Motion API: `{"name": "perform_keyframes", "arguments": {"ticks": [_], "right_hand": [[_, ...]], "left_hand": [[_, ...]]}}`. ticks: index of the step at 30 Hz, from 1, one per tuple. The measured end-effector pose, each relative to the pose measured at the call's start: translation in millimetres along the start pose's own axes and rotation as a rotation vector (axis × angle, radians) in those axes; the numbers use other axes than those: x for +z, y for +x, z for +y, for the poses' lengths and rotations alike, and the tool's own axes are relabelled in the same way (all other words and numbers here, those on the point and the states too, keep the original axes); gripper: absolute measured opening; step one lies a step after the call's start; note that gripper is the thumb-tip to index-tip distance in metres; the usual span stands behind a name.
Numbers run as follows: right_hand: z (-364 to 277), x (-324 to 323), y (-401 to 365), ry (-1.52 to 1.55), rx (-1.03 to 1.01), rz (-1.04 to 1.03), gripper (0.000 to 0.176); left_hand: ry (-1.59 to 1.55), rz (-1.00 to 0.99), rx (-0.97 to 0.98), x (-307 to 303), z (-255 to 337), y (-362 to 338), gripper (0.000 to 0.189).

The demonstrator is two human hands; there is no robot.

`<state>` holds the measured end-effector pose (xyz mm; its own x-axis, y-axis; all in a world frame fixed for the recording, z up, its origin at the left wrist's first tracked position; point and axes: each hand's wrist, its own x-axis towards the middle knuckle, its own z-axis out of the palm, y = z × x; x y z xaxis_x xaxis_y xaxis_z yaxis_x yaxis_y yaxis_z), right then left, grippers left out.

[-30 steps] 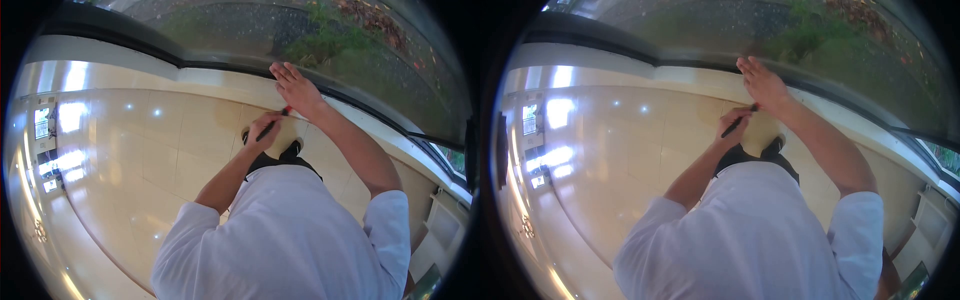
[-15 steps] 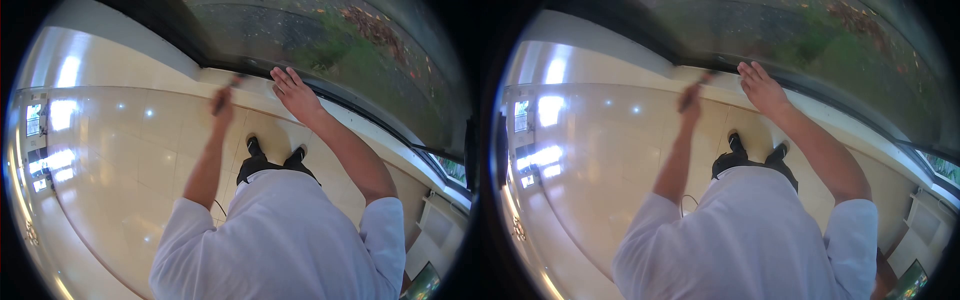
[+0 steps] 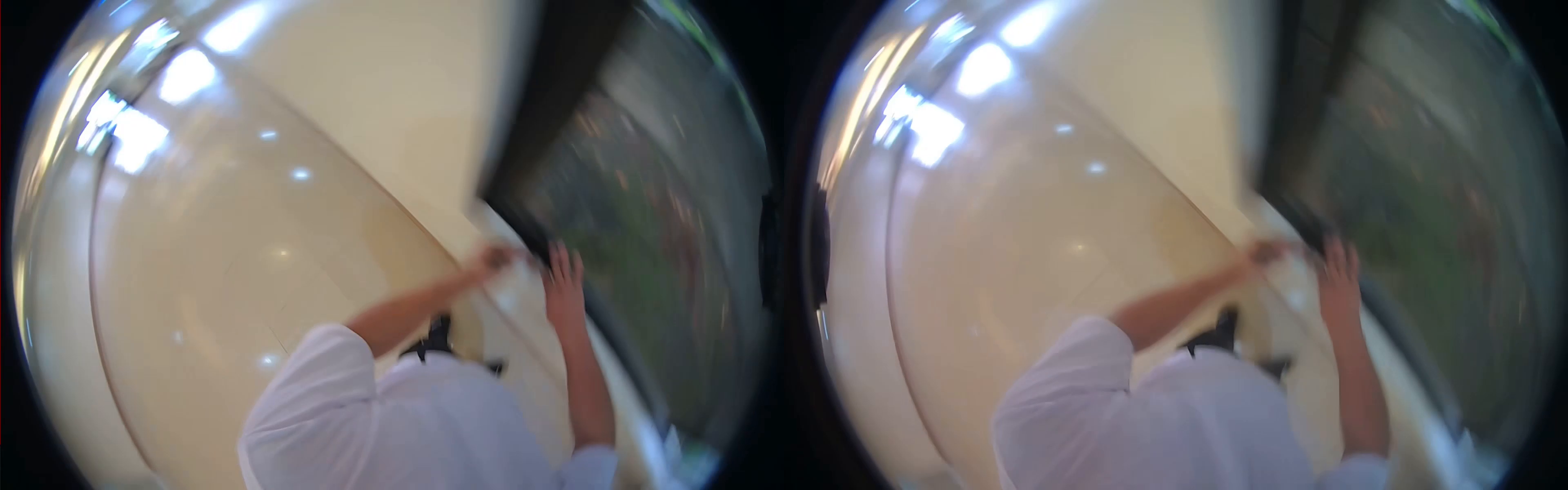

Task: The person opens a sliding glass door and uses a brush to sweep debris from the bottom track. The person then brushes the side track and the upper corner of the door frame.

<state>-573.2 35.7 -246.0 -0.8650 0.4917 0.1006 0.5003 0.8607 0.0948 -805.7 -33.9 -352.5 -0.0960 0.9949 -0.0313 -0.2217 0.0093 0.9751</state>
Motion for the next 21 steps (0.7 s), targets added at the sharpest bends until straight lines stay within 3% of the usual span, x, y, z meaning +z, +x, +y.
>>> {"name": "perform_keyframes", "arguments": {"ticks": [1,2,3,4,6,8,9,11,12,14,15,16,18,20,21], "right_hand": [[0,3,5,0.059,-0.027,0.065,0.035],[0,11,1,0.033,-0.008,0.012,0.041],[-11,-7,8,0.059,0.066,-0.161,0.051],[-15,-8,7,-0.008,0.090,-0.259,0.061],[-23,-17,5,-0.057,0.093,-0.319,0.064],[-17,-9,0,-0.042,0.073,-0.285,0.065],[-16,-3,0,-0.021,0.070,-0.272,0.065],[-8,8,-7,-0.031,0.058,-0.229,0.065],[-8,10,-3,-0.034,0.021,-0.200,0.065],[-6,11,2,-0.042,0.012,-0.230,0.064],[-6,6,10,-0.042,-0.004,-0.250,0.063],[-8,2,10,-0.044,0.008,-0.258,0.063],[-10,-8,-5,-0.050,0.025,-0.231,0.059],[1,-6,-23,-0.043,0.030,-0.163,0.056],[4,-8,-35,-0.034,0.024,-0.089,0.053]], "left_hand": [[0.300,-0.038,0.271,2,21,3,0.018],[0.455,0.150,0.465,1,39,6,0.015],[0.507,0.399,0.558,-6,45,10,0.015],[0.666,0.515,0.524,-14,39,10,0.013],[0.467,0.358,0.877,-4,-4,13,0.013],[0.432,-0.078,0.620,20,27,-18,0.015],[0.447,-0.078,0.626,9,32,-24,0.015],[0.358,0.082,0.371,1,36,-22,0.023],[0.455,0.281,0.505,-19,44,-15,0.023],[0.632,0.477,0.246,-37,60,-9,0.024],[0.656,0.577,0.367,-27,46,-4,0.025],[0.649,0.565,0.365,-4,27,-11,0.025],[0.476,0.197,0.408,54,5,-34,0.025],[0.295,-0.195,0.316,90,-1,-49,0.026],[0.299,-0.134,0.351,95,-3,-46,0.017]]}}
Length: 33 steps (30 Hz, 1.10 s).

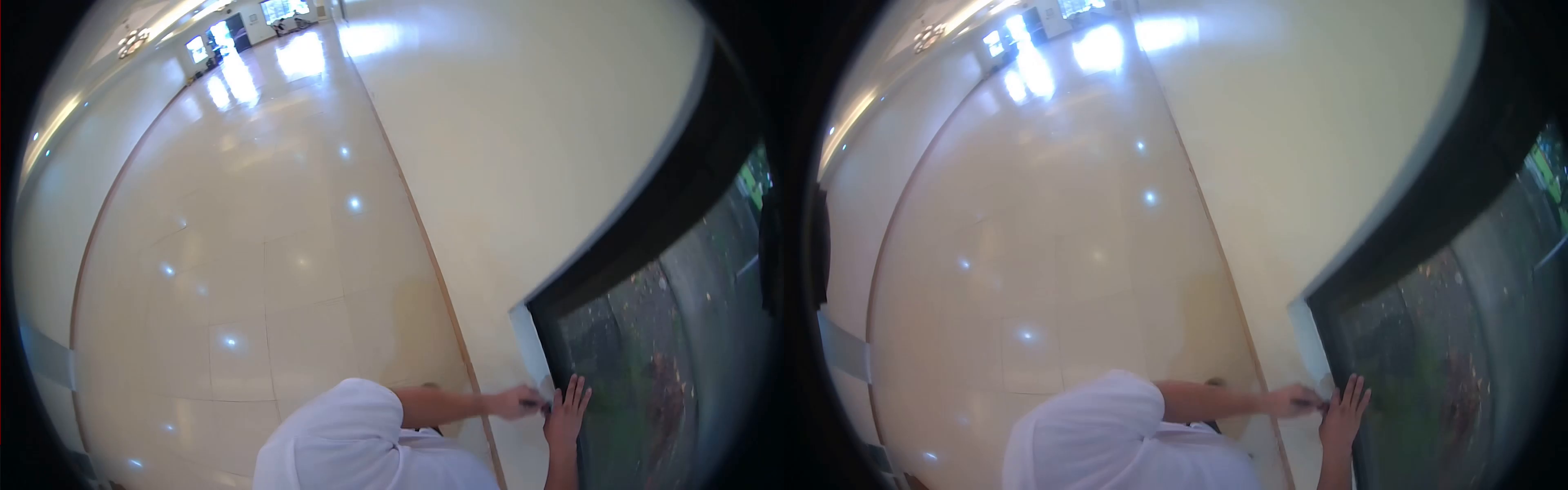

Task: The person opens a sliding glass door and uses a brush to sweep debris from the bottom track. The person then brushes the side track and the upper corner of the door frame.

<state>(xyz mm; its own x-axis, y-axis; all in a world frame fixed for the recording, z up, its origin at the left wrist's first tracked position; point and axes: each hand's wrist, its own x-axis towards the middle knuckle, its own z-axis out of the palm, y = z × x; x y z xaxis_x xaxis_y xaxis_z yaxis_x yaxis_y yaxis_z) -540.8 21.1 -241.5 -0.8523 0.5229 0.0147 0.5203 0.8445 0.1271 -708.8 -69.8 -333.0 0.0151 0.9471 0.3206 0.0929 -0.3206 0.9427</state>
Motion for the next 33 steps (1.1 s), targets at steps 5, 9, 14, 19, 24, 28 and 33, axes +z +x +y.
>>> {"name": "perform_keyframes", "arguments": {"ticks": [5,9,14,19,24,28,33], "right_hand": [[39,-3,-59,-0.006,-0.029,0.099,0.036],[54,11,-121,-0.159,0.083,0.042,0.031],[105,-5,-197,-0.220,0.208,-0.146,0.028],[133,0,-267,-0.280,0.182,-0.118,0.028],[168,14,-312,-0.292,0.157,-0.017,0.022],[161,-17,-320,-0.258,0.180,0.061,0.016],[171,-38,-328,-0.240,0.153,-0.038,0.019]], "left_hand": [[0.480,0.601,-0.176,-112,-8,22,0.025],[0.573,0.769,-0.168,-85,-12,39,0.023],[0.449,0.414,-0.218,186,8,30,0.022],[0.304,0.121,-0.331,226,52,3,0.020],[0.663,0.570,-0.394,129,43,52,0.030],[0.737,0.293,-0.204,203,12,48,0.032],[0.360,0.471,-0.413,195,70,48,0.029]]}}
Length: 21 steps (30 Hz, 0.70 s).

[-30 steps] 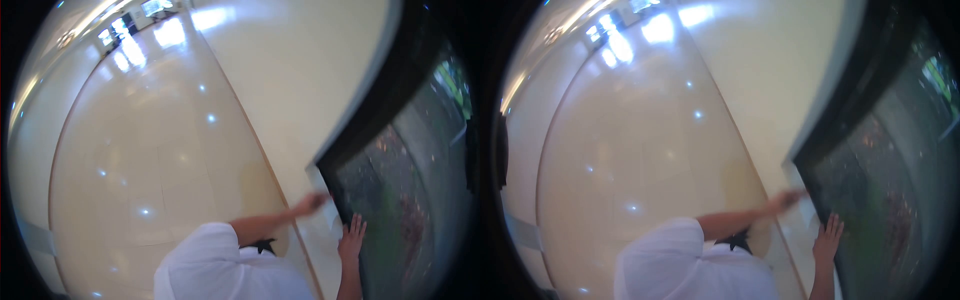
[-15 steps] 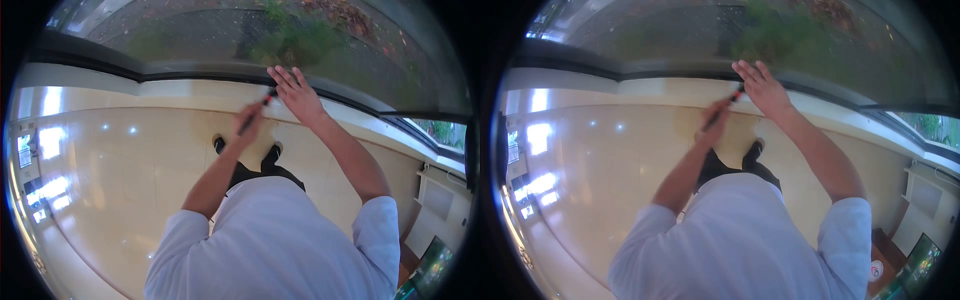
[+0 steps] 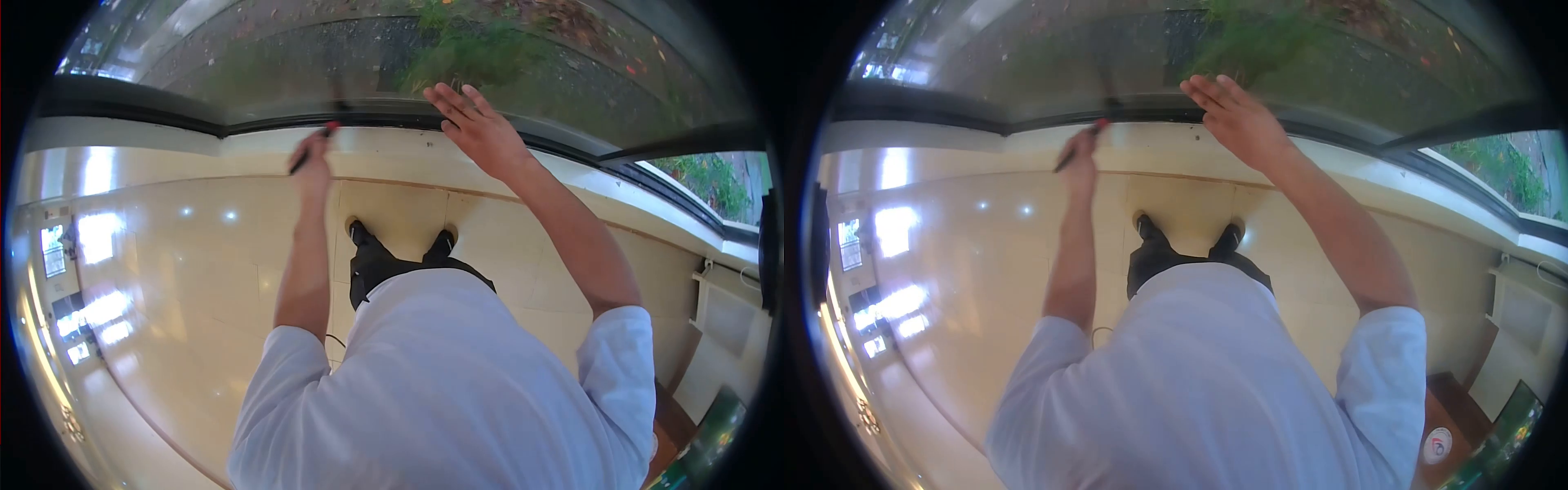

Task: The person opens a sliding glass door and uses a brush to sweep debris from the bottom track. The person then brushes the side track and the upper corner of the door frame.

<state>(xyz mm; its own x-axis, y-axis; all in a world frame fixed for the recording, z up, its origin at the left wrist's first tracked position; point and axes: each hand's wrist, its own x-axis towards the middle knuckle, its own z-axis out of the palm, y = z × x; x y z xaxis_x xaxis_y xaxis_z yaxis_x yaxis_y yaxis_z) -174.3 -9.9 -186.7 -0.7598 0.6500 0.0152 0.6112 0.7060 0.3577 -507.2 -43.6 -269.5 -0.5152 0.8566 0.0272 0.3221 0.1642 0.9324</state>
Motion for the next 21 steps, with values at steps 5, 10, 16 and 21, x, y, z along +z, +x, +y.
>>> {"name": "perform_keyframes", "arguments": {"ticks": [5,10,16,21], "right_hand": [[-4,4,-2,-0.022,-0.026,0.014,0.013],[2,17,-4,-0.118,-0.068,0.082,0.014],[-2,15,-4,-0.135,-0.057,0.081,0.016],[7,11,-3,-0.146,-0.104,0.038,0.016]], "left_hand": [[0.072,-0.199,0.039,56,-9,-11,0.027],[0.032,-0.081,0.116,32,3,-36,0.030],[-0.002,-0.264,-0.058,83,-4,-39,0.034],[-0.287,-0.245,-0.136,73,22,-52,0.024]]}}
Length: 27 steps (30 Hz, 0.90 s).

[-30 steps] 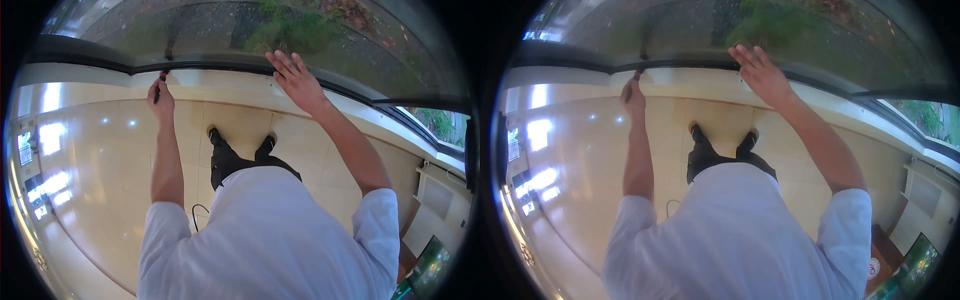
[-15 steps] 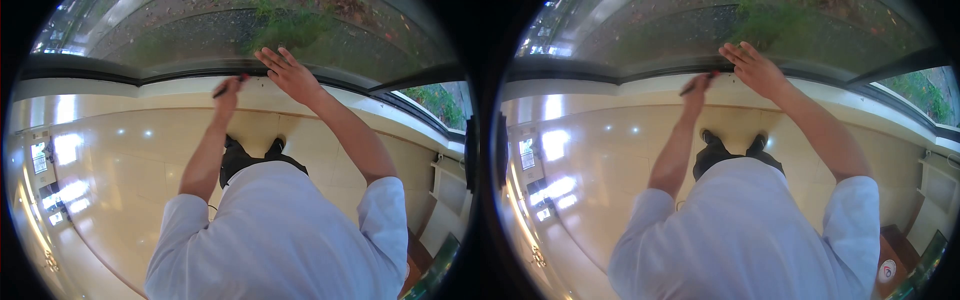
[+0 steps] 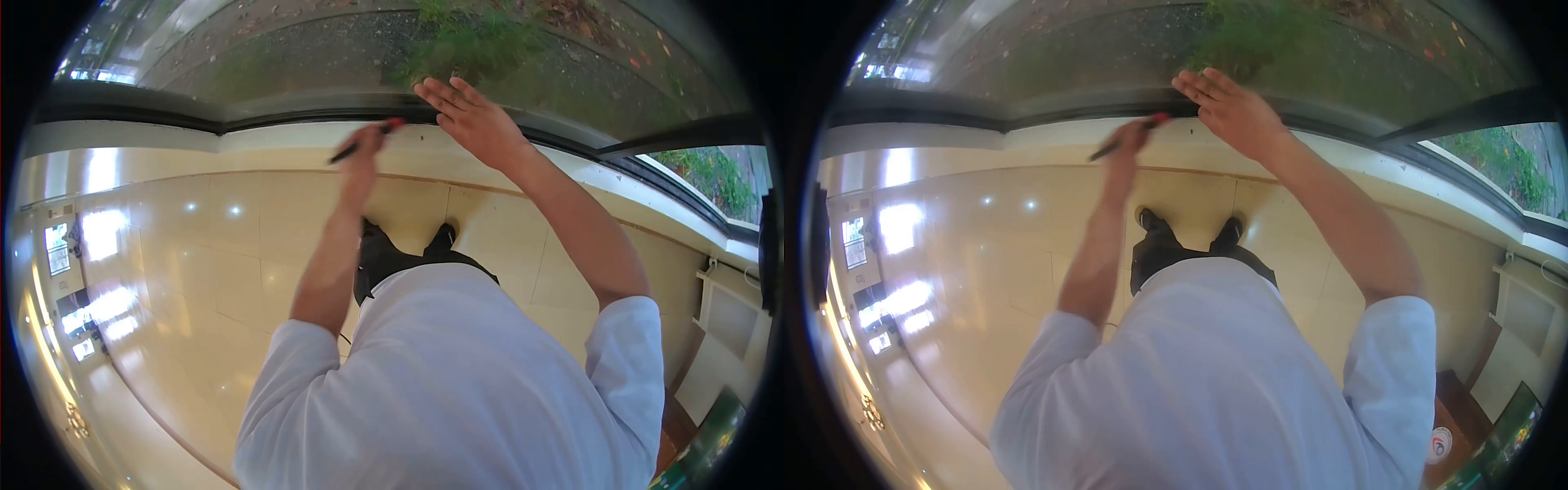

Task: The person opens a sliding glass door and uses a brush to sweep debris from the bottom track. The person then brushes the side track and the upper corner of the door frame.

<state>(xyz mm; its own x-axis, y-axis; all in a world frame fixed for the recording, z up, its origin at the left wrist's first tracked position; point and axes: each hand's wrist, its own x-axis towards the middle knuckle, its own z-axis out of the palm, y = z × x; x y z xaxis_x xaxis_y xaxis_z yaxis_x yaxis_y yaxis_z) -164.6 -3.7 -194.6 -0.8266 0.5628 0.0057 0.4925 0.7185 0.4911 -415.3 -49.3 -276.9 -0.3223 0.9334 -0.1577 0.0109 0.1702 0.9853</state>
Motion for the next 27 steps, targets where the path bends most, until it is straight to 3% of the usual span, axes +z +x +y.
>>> {"name": "perform_keyframes", "arguments": {"ticks": [1,3,4,5,7,8,9,11,13,15,18,20,21,23,25,26,27], "right_hand": [[1,1,-1,-0.007,-0.015,-0.008,0.017],[0,-1,-2,-0.039,-0.007,-0.021,0.018],[-1,-2,-3,-0.079,-0.007,-0.033,0.019],[-3,0,-3,-0.076,-0.010,-0.034,0.019],[-6,7,-1,-0.084,0.022,0.015,0.020],[-9,9,-3,-0.077,0.010,0.013,0.020],[-10,12,-4,-0.032,-0.001,0.025,0.020],[-2,14,2,0.002,-0.017,0.042,0.021],[-2,8,-2,-0.037,-0.032,-0.014,0.020],[-1,6,-1,0.018,-0.027,-0.032,0.019],[-4,3,-3,0.097,-0.017,-0.056,0.017],[-2,-3,-3,0.134,-0.021,-0.061,0.016],[0,-7,-4,0.158,-0.019,-0.092,0.017],[5,0,-5,0.175,-0.032,-0.112,0.019],[4,20,-13,0.340,0.012,0.100,0.028],[1,18,-16,0.296,0.036,0.046,0.041],[-3,19,-19,0.298,0.017,0.040,0.041]], "left_hand": [[0.044,0.110,0.038,-31,11,9,0.023],[-0.140,0.206,-0.086,-60,3,37,0.024],[-0.142,0.080,-0.060,-55,-20,49,0.026],[0.096,0.172,0.058,-25,-8,36,0.026],[0.050,0.035,0.024,24,-32,24,0.028],[0.258,-0.062,0.075,50,-26,-1,0.028],[-0.097,-0.110,-0.114,71,-19,-21,0.029],[0.070,-0.013,-0.026,41,-5,-15,0.029],[-0.053,0.133,0.060,-20,-10,11,0.030],[0.079,0.249,-0.039,-49,-3,29,0.031],[0.268,0.096,0.001,29,-1,-7,0.029],[0.208,-0.161,0.269,86,-39,-32,0.027],[0.197,-0.139,0.280,91,-30,-39,0.027],[-0.415,-0.312,-0.279,89,-3,-59,0.024],[0.254,-0.095,0.010,24,3,-41,0.025],[0.285,0.042,0.214,-10,-4,-27,0.024],[0.320,0.180,0.413,-38,-12,-13,0.024]]}}
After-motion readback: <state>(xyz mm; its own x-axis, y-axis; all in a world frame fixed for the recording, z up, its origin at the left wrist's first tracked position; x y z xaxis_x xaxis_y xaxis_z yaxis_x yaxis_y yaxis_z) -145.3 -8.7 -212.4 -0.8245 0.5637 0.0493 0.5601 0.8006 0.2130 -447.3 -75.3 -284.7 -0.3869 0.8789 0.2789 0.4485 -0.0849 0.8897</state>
